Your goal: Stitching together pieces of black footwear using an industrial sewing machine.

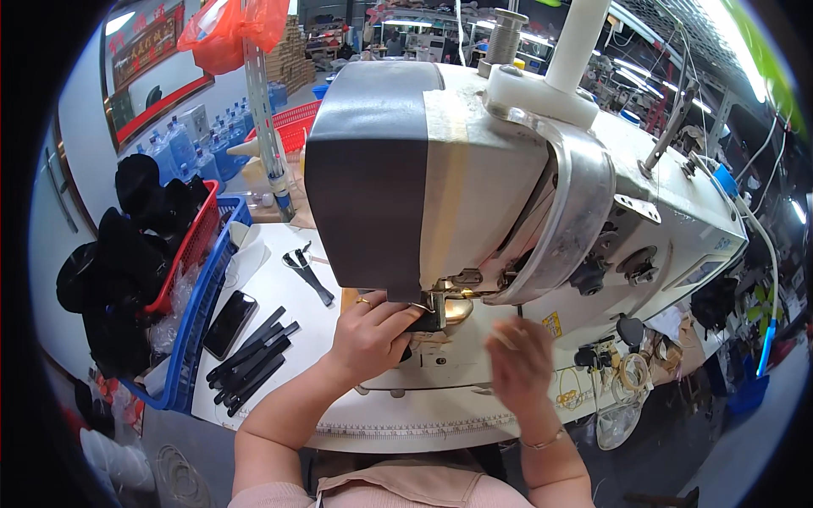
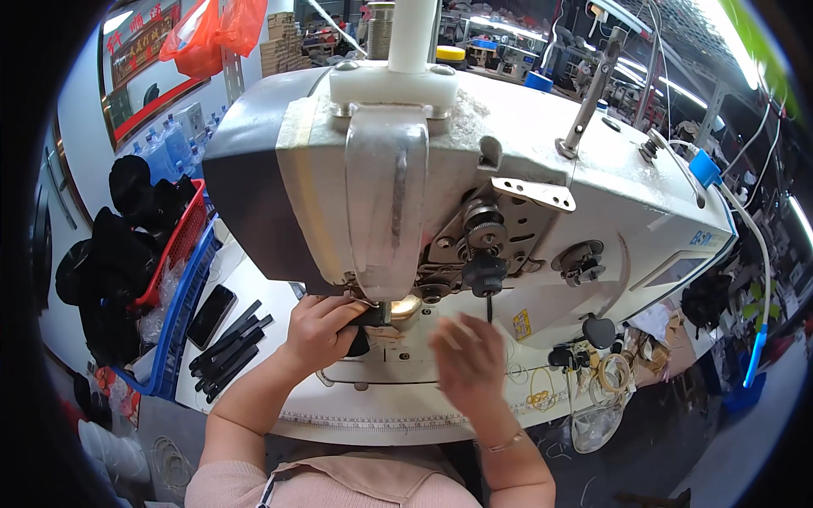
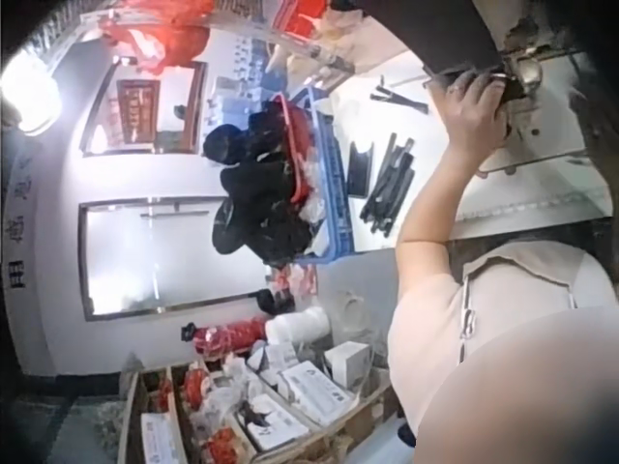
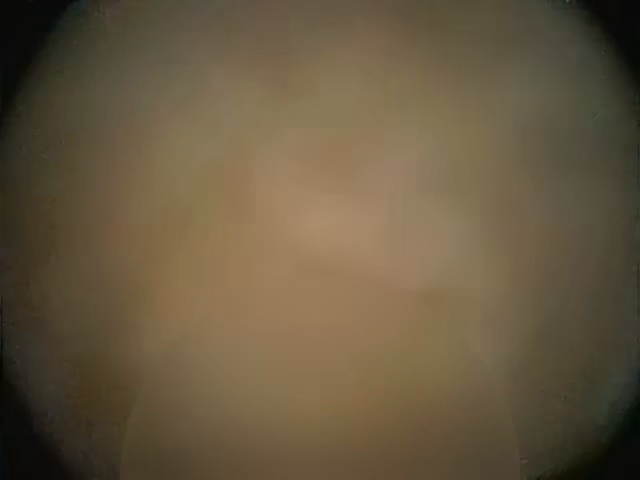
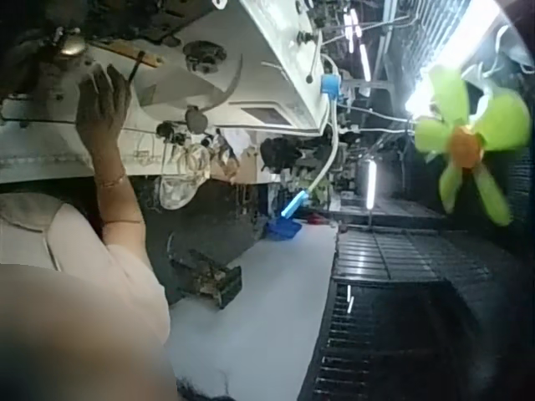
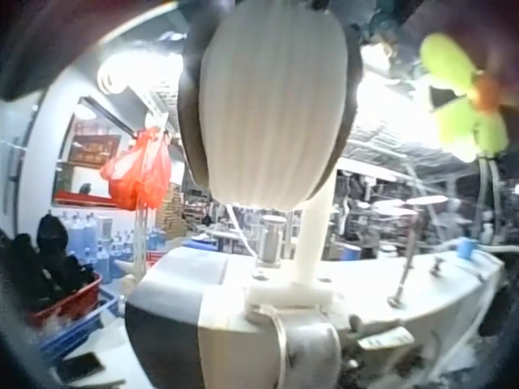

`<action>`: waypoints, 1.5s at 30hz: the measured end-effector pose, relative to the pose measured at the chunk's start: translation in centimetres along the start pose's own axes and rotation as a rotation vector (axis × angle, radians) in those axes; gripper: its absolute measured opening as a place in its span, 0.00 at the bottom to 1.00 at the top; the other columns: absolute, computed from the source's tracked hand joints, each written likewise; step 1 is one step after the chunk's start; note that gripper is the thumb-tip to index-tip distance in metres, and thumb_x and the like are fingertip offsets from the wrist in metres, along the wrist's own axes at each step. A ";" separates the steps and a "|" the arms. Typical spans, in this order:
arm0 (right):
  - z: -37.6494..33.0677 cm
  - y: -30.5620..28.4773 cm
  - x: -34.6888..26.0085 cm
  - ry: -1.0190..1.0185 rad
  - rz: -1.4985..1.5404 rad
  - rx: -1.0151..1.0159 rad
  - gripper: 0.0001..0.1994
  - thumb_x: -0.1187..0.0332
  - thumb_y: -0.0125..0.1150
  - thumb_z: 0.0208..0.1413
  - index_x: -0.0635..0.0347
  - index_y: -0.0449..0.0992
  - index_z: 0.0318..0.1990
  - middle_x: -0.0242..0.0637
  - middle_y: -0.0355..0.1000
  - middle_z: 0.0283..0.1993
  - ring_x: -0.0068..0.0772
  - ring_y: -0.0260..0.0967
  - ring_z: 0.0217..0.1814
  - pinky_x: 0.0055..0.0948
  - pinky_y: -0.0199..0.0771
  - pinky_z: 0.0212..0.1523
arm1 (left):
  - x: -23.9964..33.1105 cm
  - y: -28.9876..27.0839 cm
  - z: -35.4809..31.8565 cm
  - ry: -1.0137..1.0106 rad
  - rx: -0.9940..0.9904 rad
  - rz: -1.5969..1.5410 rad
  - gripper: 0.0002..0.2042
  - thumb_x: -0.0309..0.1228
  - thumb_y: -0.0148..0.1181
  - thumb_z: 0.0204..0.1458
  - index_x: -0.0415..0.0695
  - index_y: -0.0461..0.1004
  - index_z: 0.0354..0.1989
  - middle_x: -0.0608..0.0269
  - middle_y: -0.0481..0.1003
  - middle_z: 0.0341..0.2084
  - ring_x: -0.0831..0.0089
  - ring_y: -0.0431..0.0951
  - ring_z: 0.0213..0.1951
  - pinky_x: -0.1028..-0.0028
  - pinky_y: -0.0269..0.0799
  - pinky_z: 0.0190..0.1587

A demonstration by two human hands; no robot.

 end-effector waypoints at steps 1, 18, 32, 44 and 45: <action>-0.5 -1.6 1.3 0.055 -0.039 0.052 0.09 0.76 0.62 0.43 0.58 0.76 0.35 0.35 0.73 0.43 0.43 0.69 0.48 0.38 0.68 0.49 | -0.1 -0.2 -0.3 0.005 0.011 0.012 0.14 0.22 0.60 0.35 0.44 0.76 0.34 0.62 0.77 0.29 0.60 0.75 0.30 0.67 0.73 0.39; -6.7 -10.3 12.2 0.319 -0.481 0.345 0.08 0.77 0.56 0.54 0.67 0.75 0.41 0.45 0.73 0.45 0.46 0.69 0.50 0.40 0.66 0.52 | 0.9 -0.2 0.1 0.049 0.007 0.130 0.13 0.23 0.62 0.35 0.46 0.76 0.34 0.67 0.76 0.27 0.66 0.74 0.27 0.69 0.71 0.40; -7.9 -9.1 12.0 0.310 -0.474 0.391 0.15 0.80 0.54 0.53 0.69 0.70 0.50 0.46 0.68 0.53 0.51 0.63 0.59 0.43 0.63 0.58 | 0.7 0.1 -0.1 0.026 -0.013 0.127 0.13 0.23 0.60 0.36 0.45 0.76 0.35 0.65 0.77 0.29 0.65 0.77 0.32 0.68 0.72 0.41; -8.0 -9.0 12.0 0.298 -0.487 0.407 0.16 0.81 0.54 0.52 0.69 0.69 0.51 0.47 0.68 0.53 0.51 0.62 0.59 0.45 0.60 0.59 | 0.7 0.1 -0.3 0.024 0.022 0.118 0.13 0.22 0.60 0.36 0.44 0.76 0.35 0.63 0.78 0.32 0.64 0.78 0.35 0.71 0.73 0.41; -8.0 -9.1 11.9 0.305 -0.494 0.401 0.16 0.81 0.54 0.52 0.69 0.69 0.51 0.47 0.69 0.53 0.51 0.62 0.59 0.45 0.60 0.59 | 0.8 0.1 -0.3 0.028 0.019 0.127 0.13 0.23 0.60 0.36 0.44 0.76 0.35 0.63 0.78 0.32 0.65 0.78 0.35 0.71 0.73 0.40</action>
Point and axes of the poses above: each hand's wrist, its own z-axis towards the middle knuckle, its own y-axis out of the palm, x = y × z, the point moved 10 cm from there along z, towards the middle knuckle
